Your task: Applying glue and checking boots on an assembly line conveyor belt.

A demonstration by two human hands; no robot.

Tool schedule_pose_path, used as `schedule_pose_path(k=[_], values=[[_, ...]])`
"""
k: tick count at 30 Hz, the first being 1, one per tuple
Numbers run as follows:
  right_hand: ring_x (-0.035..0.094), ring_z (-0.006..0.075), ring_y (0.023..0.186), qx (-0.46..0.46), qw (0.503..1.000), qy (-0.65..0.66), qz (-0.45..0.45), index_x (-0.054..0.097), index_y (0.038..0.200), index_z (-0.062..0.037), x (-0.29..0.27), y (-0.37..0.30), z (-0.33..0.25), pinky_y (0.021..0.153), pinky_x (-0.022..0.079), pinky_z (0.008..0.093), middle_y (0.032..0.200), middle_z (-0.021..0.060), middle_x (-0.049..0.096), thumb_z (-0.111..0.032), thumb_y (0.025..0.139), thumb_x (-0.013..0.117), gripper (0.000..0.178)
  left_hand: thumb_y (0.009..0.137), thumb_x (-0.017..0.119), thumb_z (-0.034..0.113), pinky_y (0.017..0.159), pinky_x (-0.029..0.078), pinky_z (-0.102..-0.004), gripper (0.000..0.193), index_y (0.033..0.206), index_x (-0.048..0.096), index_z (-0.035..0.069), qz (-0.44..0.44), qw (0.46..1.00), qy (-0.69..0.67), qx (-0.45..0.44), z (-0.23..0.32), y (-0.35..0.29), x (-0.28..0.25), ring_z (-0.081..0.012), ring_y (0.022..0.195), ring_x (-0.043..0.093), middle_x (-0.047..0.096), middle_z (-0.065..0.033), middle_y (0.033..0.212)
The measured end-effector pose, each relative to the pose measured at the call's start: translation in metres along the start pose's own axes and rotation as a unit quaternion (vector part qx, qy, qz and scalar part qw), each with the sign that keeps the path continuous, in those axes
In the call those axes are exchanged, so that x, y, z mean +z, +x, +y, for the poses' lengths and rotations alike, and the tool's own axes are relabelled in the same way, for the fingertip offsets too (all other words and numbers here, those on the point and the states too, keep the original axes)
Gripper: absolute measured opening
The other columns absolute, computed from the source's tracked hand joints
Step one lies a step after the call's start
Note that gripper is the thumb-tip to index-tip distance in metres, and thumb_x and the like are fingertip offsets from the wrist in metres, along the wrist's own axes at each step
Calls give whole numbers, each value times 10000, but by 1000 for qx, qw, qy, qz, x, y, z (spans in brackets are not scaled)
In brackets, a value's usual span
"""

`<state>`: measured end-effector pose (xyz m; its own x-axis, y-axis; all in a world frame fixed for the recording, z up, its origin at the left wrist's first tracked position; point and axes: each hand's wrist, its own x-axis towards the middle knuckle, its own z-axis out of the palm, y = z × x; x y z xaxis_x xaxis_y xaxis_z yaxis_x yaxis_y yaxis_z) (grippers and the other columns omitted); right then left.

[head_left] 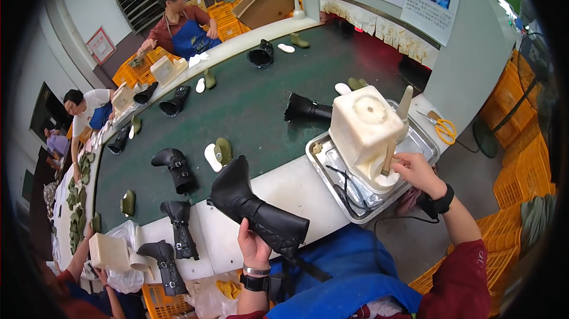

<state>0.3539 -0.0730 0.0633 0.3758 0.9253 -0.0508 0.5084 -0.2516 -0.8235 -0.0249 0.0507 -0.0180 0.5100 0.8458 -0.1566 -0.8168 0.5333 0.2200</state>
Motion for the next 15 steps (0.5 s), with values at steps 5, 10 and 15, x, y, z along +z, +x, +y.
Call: schedule_pose_path(k=[5,10,15], values=[[571,159,545,-74,987,-49,136,610,828,32,17,-37,-7,520,449,295,620,114,597,-110,815,554,153,847,551,199,991,348,-473,393,1185,494,9,14,1000,-23,-10,1,-2,-4,-308,1114,497,534,-144,1200],[531,58,502,-33,984,150,-87,627,744,-10,92,-69,-16,456,413,210,558,16,568,-213,875,554,252,810,508,62,1001,333,-485,377,1179,491,-16,-27,998,12,-61,-3,-9,-9,-306,1136,481,531,-156,1201],[554,102,572,40,927,287,-237,525,1116,-11,150,-66,-35,498,448,219,802,73,593,-311,890,515,375,827,518,78,999,337,-459,370,1183,484,-16,20,993,114,-32,3,-15,-8,-285,1128,486,526,-147,1208]])
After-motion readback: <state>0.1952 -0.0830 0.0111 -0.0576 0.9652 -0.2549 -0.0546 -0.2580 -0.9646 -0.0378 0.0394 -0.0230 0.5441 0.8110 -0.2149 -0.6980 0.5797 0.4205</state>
